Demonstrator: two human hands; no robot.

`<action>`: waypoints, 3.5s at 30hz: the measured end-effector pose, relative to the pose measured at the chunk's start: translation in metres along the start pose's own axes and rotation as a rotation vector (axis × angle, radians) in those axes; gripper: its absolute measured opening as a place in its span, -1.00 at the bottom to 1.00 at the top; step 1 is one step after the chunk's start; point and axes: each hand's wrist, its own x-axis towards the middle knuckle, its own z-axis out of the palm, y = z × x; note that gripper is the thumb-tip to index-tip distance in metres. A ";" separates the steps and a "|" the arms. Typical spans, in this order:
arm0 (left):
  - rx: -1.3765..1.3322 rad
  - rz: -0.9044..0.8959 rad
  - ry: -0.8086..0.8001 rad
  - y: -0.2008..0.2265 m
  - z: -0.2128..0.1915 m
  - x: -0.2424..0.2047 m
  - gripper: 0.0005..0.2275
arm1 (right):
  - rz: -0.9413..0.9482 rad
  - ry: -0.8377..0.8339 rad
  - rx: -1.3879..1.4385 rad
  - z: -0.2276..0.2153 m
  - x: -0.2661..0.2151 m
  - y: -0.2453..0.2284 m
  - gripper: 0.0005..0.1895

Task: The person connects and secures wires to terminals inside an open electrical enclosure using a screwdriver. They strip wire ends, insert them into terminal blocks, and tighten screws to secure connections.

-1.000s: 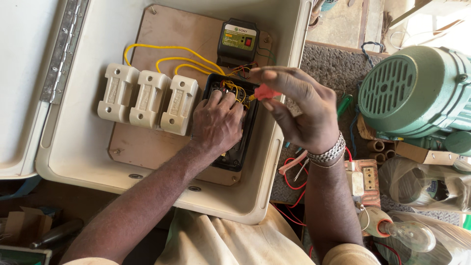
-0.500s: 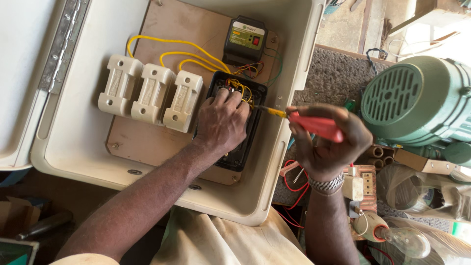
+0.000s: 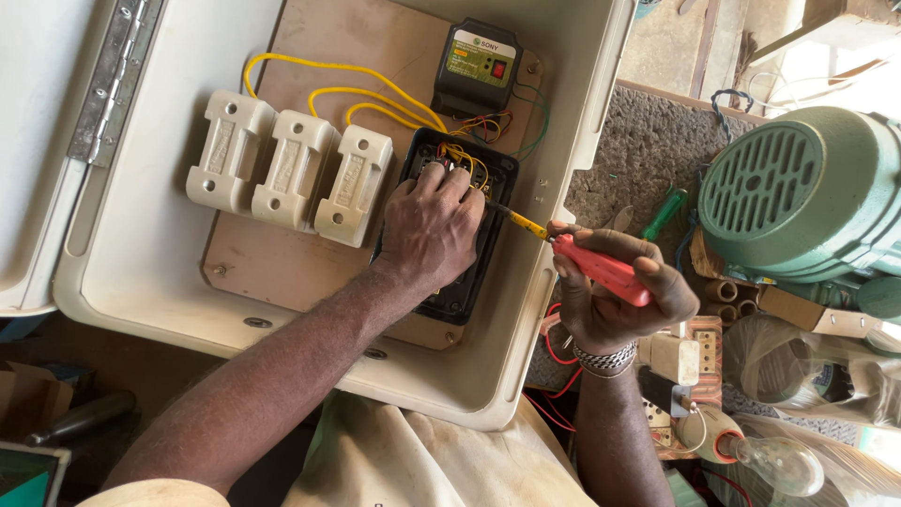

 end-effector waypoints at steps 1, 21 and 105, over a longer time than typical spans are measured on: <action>0.004 0.012 0.040 0.000 -0.001 0.001 -0.93 | 0.004 0.000 0.028 0.000 -0.001 0.001 -0.26; -0.044 -0.006 0.032 -0.001 -0.006 0.002 -0.89 | -0.043 0.117 0.079 0.005 -0.024 0.005 -0.25; -0.007 -0.052 -0.035 0.003 0.000 0.001 -0.91 | -0.231 -0.347 -0.199 0.018 0.098 -0.007 -0.04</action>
